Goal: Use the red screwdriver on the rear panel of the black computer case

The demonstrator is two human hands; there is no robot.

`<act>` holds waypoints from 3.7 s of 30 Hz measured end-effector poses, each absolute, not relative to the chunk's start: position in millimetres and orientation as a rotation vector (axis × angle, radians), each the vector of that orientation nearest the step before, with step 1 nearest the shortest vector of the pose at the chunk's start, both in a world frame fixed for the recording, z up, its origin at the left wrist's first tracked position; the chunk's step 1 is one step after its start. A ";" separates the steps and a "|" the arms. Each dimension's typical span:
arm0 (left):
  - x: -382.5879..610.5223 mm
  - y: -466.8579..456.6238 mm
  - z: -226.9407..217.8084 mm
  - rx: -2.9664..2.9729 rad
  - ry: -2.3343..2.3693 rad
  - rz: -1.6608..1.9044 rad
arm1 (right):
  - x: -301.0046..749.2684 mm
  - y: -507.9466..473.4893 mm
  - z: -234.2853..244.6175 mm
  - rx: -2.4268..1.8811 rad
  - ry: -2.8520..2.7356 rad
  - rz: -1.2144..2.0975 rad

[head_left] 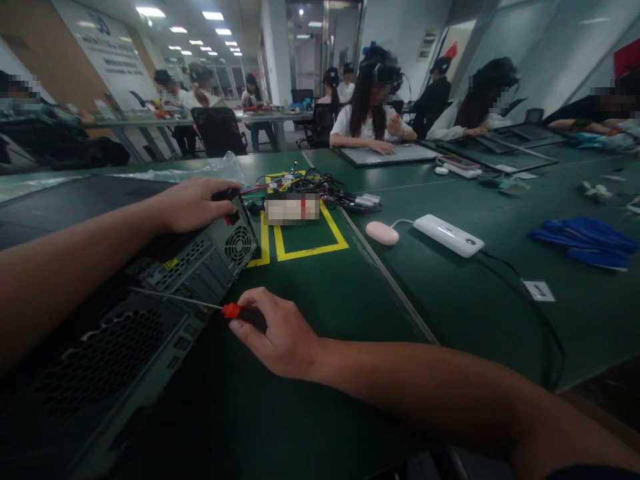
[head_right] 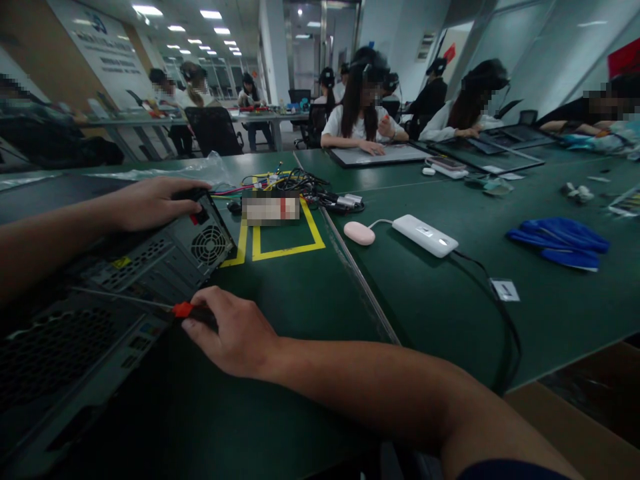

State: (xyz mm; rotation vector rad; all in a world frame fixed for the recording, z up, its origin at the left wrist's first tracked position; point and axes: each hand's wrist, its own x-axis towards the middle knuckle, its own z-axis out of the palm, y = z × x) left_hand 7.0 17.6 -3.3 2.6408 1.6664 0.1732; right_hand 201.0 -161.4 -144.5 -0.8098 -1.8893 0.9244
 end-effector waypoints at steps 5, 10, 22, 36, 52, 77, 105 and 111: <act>6.5 18.7 -4.6 2.638 1.655 0.197 | 200.9 -161.8 -144.0 -0.837 -1.903 0.886; 8.9 15.3 -1.8 2.628 1.688 0.167 | 201.3 -162.1 -144.2 -0.813 -1.902 0.864; 7.1 18.1 -3.4 2.630 1.669 0.183 | 201.7 -158.9 -145.4 -0.791 -1.916 0.722; 4.4 21.6 -4.6 2.647 1.659 0.192 | 200.5 -159.8 -146.4 -0.801 -1.872 0.841; 3.4 20.3 -3.8 2.665 1.620 0.183 | 201.8 -159.8 -145.1 -0.800 -1.910 0.841; 3.3 20.4 -3.7 2.634 1.654 0.193 | 200.8 -159.5 -145.0 -0.809 -1.901 0.879; 4.0 19.2 -2.7 2.643 1.642 0.177 | 201.3 -160.6 -143.9 -0.824 -1.872 0.822; 5.8 17.2 -1.5 2.637 1.641 0.172 | 202.2 -160.3 -143.5 -0.822 -1.880 0.791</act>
